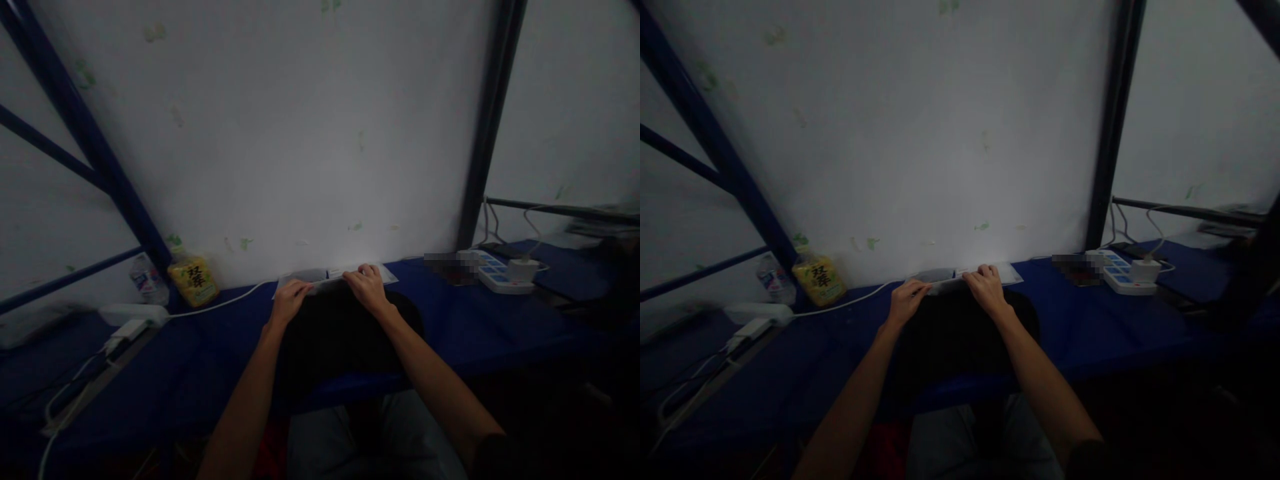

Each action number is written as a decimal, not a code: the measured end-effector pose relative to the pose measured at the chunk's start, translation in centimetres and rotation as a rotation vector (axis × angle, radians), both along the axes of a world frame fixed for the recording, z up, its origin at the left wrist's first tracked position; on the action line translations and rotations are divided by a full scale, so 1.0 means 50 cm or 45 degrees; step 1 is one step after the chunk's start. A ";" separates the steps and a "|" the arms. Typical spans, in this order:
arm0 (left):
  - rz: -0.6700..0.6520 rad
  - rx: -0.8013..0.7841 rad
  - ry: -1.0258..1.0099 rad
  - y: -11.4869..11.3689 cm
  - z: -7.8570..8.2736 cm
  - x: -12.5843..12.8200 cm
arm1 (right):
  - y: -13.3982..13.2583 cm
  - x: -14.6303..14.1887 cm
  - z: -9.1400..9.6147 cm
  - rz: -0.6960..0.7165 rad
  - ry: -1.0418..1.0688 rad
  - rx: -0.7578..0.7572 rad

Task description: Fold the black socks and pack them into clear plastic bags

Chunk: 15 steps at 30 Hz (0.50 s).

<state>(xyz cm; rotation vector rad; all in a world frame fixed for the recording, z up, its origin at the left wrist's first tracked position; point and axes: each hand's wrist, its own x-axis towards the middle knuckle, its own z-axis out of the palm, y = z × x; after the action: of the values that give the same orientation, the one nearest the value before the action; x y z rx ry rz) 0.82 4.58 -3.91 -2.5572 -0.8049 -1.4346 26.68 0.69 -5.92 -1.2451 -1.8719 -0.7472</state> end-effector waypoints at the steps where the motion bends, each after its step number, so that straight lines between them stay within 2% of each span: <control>1: 0.009 0.003 -0.006 0.000 0.002 -0.001 | 0.001 0.003 0.000 -0.017 0.002 0.002; 10: 0.085 0.013 -0.042 0.002 0.009 -0.017 | -0.007 0.022 0.012 -0.068 0.028 -0.015; 15: 0.154 0.020 -0.087 0.005 0.016 -0.039 | 0.001 0.042 0.007 -0.098 0.181 -0.046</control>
<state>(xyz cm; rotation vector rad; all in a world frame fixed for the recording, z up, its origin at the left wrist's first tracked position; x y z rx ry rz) -1.12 4.85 -3.09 -2.4138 -0.9367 -1.4923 28.77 0.74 -5.60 -1.3632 -1.7378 -0.6506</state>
